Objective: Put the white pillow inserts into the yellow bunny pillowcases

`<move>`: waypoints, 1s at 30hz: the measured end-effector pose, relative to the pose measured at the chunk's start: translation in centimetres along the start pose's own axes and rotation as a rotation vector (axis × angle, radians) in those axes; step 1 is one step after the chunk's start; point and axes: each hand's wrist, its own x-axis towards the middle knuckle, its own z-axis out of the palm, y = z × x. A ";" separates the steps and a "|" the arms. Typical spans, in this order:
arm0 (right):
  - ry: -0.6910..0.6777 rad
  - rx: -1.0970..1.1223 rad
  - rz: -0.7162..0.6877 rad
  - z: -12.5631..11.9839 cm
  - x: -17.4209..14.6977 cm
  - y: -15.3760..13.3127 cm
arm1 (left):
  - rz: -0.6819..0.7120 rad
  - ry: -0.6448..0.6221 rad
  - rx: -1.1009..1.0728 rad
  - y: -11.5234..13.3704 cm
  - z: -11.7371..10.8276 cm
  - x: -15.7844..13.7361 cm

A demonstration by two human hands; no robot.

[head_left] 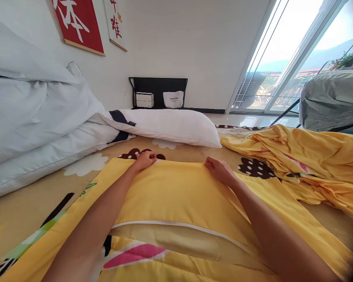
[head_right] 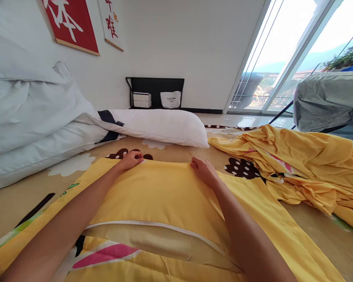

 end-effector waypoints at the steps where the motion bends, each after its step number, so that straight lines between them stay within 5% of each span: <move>1: 0.018 -0.024 -0.001 0.4 -0.1 0.0 | 0.001 0.016 0.022 0.1 0.4 -0.1; 7: 0.073 -0.150 -0.020 2.0 -0.8 0.3 | 0.060 0.118 0.205 0.5 2.3 -1.6; 12: 0.121 -0.232 -0.018 -0.7 -2.7 4.3 | 0.154 0.122 0.283 -1.1 -0.6 -3.7; 17: 0.113 -0.103 -0.051 -2.8 -9.7 5.5 | 0.272 -0.142 0.298 -5.3 -4.2 -9.9; 21: -0.200 -0.028 -0.157 -2.1 -15.4 6.8 | 0.112 -0.247 0.377 -10.0 -6.3 -13.6; 24: -0.148 -0.123 0.107 -1.9 -16.7 11.7 | -0.057 -0.128 0.493 -12.7 -8.1 -14.4; 27: -0.063 -0.175 0.310 -1.9 -15.3 13.1 | 0.037 0.046 0.535 -10.6 -7.8 -14.2; 30: -0.089 -0.078 0.119 -1.0 -12.7 5.3 | 0.334 -0.036 0.422 -2.9 -3.5 -13.6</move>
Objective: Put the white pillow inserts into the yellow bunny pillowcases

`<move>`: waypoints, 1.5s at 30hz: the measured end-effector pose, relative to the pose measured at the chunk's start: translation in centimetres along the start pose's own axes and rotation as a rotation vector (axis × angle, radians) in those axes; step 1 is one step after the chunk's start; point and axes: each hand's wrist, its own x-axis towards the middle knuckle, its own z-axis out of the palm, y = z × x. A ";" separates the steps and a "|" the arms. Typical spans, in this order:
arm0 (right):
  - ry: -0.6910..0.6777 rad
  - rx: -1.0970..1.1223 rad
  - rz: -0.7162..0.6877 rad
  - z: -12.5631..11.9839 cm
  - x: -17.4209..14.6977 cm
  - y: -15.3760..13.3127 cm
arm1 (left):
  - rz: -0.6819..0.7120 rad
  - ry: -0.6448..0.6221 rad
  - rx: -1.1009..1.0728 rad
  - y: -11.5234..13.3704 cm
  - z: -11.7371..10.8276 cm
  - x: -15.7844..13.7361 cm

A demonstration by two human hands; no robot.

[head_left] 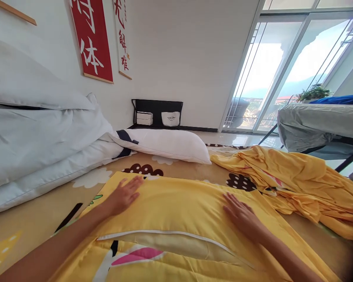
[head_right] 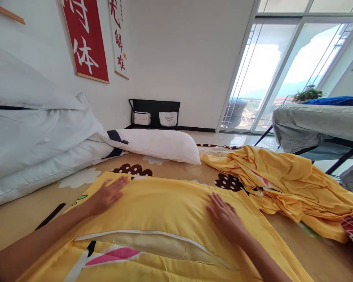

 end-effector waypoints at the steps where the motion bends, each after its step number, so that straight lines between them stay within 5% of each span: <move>1: -0.041 0.050 -0.117 0.1 0.5 -4.0 | 0.114 -0.046 -0.052 3.1 0.6 1.5; 4: -0.153 0.161 -0.420 0.8 2.1 -13.9 | 0.252 -0.164 -0.173 9.4 2.7 5.5; 6: -0.159 0.141 -0.465 1.1 3.2 -15.4 | 0.205 -0.181 -0.191 9.1 3.5 6.8; 8: -0.136 0.080 -0.362 1.3 4.3 -12.2 | 0.056 -0.169 -0.160 5.6 3.6 6.9; 13: -0.093 -0.087 0.058 0.5 4.6 3.6 | -0.313 -0.184 -0.038 -5.9 2.3 3.8; 16: -0.109 -0.187 0.168 -0.8 3.4 7.3 | -0.373 -0.199 0.032 -7.2 1.5 3.0; 18: -0.039 -0.286 0.241 -1.5 3.2 5.1 | -0.347 -0.113 0.080 -4.5 1.0 3.7; 20: 0.047 -0.296 0.198 -1.5 3.7 -0.2 | -0.237 0.021 0.053 0.4 0.9 5.2; 24: -0.064 -0.047 -0.186 0.7 5.4 -12.5 | 0.042 -0.066 -0.185 10.5 2.6 9.2; 28: -0.070 -0.015 -0.211 2.9 6.8 -16.9 | -0.058 -0.124 -0.212 12.5 4.7 11.6; 33: -0.078 -0.047 -0.047 2.5 7.0 -11.5 | -0.185 -0.130 -0.163 6.4 4.8 10.2; 40: -0.092 -0.130 0.253 -0.8 3.4 -1.0 | -0.493 -0.059 -0.013 -3.0 1.1 3.0; 42: -0.060 -0.156 0.328 -1.6 2.5 -0.7 | -0.553 0.006 0.035 -2.8 0.0 2.1; 45: 0.019 -0.132 0.265 -1.2 1.8 -5.5 | -0.419 0.049 -0.013 2.3 -0.4 2.8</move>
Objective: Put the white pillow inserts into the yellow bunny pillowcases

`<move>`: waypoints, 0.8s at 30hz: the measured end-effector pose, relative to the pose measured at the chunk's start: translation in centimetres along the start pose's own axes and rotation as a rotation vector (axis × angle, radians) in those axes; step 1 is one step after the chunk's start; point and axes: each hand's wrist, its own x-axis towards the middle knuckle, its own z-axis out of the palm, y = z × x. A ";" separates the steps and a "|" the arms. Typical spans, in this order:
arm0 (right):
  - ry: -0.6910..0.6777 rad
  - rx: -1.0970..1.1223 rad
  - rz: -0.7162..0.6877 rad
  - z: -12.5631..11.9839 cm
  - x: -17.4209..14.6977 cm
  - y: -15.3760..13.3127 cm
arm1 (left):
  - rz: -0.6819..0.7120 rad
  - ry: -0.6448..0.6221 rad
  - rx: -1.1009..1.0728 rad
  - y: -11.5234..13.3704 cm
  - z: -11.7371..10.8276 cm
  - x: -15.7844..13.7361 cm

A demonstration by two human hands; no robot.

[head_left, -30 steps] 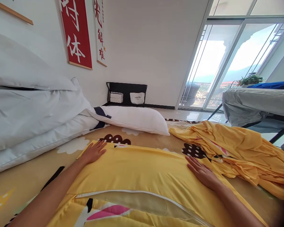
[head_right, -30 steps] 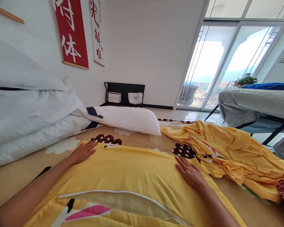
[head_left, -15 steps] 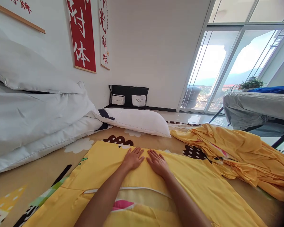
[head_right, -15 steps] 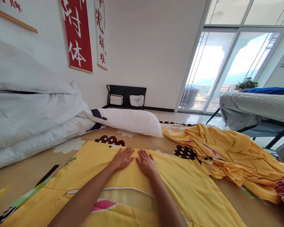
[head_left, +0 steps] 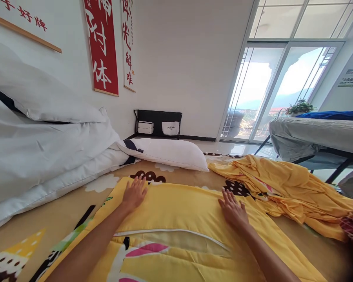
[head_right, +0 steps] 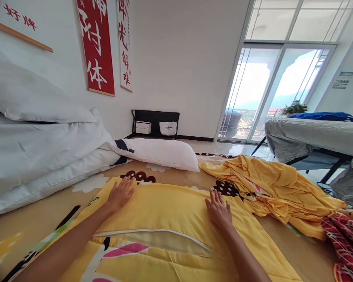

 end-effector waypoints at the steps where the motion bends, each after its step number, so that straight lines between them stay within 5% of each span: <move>1: 0.000 0.041 -0.095 0.2 -0.8 -2.6 | 0.107 -0.034 -0.058 2.7 0.3 -0.6; 4: -0.084 0.106 -0.371 1.1 -3.5 -10.1 | 0.388 -0.176 -0.204 10.1 1.6 -2.4; 7: -0.115 0.139 -0.518 1.7 -5.6 -11.2 | 0.439 -0.265 -0.256 11.2 2.4 -3.9; 9: -0.129 0.133 -0.439 1.9 -6.0 -6.7 | 0.412 -0.282 -0.211 7.2 2.1 -4.7; 14: -0.133 0.022 -0.090 2.1 -5.9 10.8 | 0.069 -0.221 0.009 -8.5 -0.1 -6.5; 16: -0.148 -0.027 -0.027 1.9 -6.0 13.6 | -0.065 -0.178 0.090 -11.2 -1.1 -7.2; 18: -0.126 -0.066 0.010 1.4 -6.4 11.6 | -0.090 -0.074 0.130 -10.1 -1.8 -7.6; 20: -0.057 -0.046 -0.047 0.7 -6.9 5.6 | 0.014 -0.002 0.073 -5.7 -1.8 -7.4; 24: -0.165 0.164 -0.544 0.1 -7.1 -9.0 | 0.335 -0.204 -0.177 5.6 0.4 -5.6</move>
